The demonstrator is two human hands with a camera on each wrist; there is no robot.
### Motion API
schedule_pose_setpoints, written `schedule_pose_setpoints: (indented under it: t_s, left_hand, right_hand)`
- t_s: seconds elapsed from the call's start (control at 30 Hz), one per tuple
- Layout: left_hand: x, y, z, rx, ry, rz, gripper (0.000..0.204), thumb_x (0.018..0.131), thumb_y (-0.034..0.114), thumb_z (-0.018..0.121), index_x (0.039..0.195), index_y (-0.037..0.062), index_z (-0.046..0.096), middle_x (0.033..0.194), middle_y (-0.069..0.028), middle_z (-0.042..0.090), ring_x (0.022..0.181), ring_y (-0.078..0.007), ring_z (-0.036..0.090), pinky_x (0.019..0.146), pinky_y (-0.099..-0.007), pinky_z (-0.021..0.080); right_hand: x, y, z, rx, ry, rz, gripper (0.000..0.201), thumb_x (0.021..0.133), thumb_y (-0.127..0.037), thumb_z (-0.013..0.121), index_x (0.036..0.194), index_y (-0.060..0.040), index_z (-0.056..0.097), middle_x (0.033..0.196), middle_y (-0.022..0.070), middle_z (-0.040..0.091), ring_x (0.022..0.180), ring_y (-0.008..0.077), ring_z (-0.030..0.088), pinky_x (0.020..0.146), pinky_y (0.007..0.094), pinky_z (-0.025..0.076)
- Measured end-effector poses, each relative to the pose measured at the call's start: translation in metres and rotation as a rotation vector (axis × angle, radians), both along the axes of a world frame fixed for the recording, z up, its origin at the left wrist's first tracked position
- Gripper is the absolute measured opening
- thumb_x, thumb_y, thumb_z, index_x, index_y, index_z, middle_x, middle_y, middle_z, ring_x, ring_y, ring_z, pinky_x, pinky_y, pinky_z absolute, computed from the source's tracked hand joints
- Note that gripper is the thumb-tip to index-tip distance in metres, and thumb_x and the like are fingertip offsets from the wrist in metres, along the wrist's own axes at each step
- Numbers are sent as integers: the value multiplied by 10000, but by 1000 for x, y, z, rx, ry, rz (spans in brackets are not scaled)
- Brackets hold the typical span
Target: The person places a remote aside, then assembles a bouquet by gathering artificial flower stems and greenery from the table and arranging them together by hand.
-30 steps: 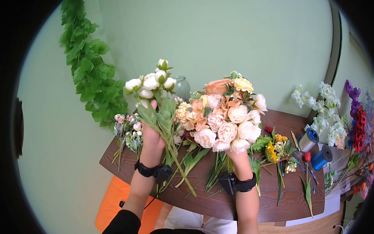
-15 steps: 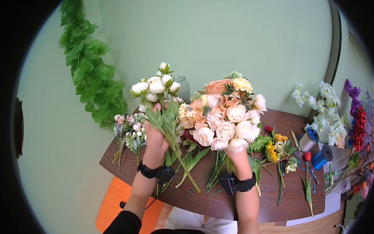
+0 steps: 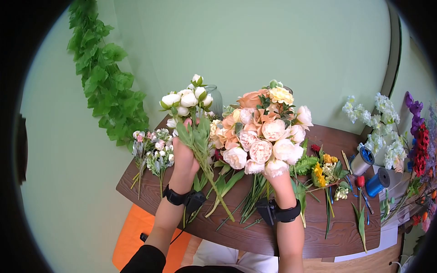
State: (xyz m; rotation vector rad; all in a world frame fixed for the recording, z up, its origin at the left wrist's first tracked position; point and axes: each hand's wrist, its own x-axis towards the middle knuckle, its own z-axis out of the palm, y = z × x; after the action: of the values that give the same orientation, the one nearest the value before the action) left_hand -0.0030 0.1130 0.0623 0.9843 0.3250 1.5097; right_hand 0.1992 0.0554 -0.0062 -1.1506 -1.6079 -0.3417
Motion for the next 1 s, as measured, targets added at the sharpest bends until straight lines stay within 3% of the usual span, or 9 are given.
schedule_pose_setpoints:
  t_s: [0.03, 0.27, 0.37, 0.43, 0.47, 0.6, 0.7, 0.8, 1.0]
  left_hand:
    - [-1, 1, -2, 9, 22, 1, 252, 878, 224, 437, 960, 1, 521, 877, -59, 561, 763, -109, 548, 662, -239, 457]
    - [-1, 18, -16, -99, -7, -28, 248, 869, 212, 451, 973, -2, 522, 877, -60, 566, 765, -117, 551, 664, -247, 458]
    - [1, 19, -18, -139, -32, -19, 210, 860, 224, 475, 927, 32, 529, 815, -35, 569, 678, -93, 545, 551, -227, 443]
    - [1, 18, -18, -89, -26, -34, 247, 862, 210, 464, 974, -1, 525, 877, -54, 568, 757, -116, 552, 655, -253, 460]
    - [1, 19, -18, -92, -25, -35, 238, 861, 209, 467, 969, 5, 527, 855, -45, 568, 732, -110, 552, 628, -243, 459]
    - [4, 18, -18, -55, -19, 1, 225, 861, 208, 467, 949, 10, 528, 821, -35, 564, 696, -98, 548, 594, -220, 452]
    - [6, 14, -16, -54, -41, -14, 224, 859, 208, 471, 943, 8, 527, 822, -38, 564, 700, -100, 550, 597, -222, 454]
    - [5, 15, -18, -77, -33, -34, 215, 859, 198, 471, 944, 8, 524, 830, -39, 564, 711, -101, 550, 605, -225, 456]
    - [5, 17, -20, -51, -58, -38, 204, 860, 180, 467, 963, 12, 519, 850, -40, 563, 728, -104, 551, 622, -228, 460]
  right_hand:
    - [-1, 0, 0, -9, 19, 5, 379, 689, -146, 659, 1033, -51, 530, 1025, 102, 547, 961, 239, 514, 839, 336, 402]
    - [1, 3, -16, -75, 151, 47, 424, 680, -136, 653, 1060, -38, 493, 1037, 113, 516, 969, 245, 498, 840, 337, 394]
    - [4, 5, -24, -110, 227, 78, 448, 677, -119, 641, 1078, -29, 462, 1039, 121, 491, 966, 249, 490, 833, 338, 391]
    - [3, 7, -28, -132, 278, 98, 465, 675, -107, 633, 1090, -23, 441, 1040, 126, 475, 963, 251, 484, 828, 339, 389]
    - [1, 7, -29, -143, 305, 106, 474, 674, -101, 629, 1096, -20, 431, 1041, 129, 467, 962, 253, 481, 825, 339, 388]
    - [1, 1, -25, -137, 219, 7, 571, 638, -245, 712, 1094, -1, 472, 1050, 129, 522, 979, 256, 493, 873, 357, 376]
    - [2, 1, -23, -60, -40, -118, 596, 636, -286, 711, 1093, 10, 471, 1044, 137, 523, 964, 277, 501, 863, 357, 382]
    - [-2, 3, -23, -75, 172, -3, 537, 651, -260, 694, 1072, 6, 491, 1047, 144, 522, 958, 292, 504, 864, 368, 380]
    - [-2, 4, -24, -86, 153, -23, 529, 653, -242, 688, 1076, 5, 488, 1052, 142, 520, 965, 291, 501, 869, 369, 376]
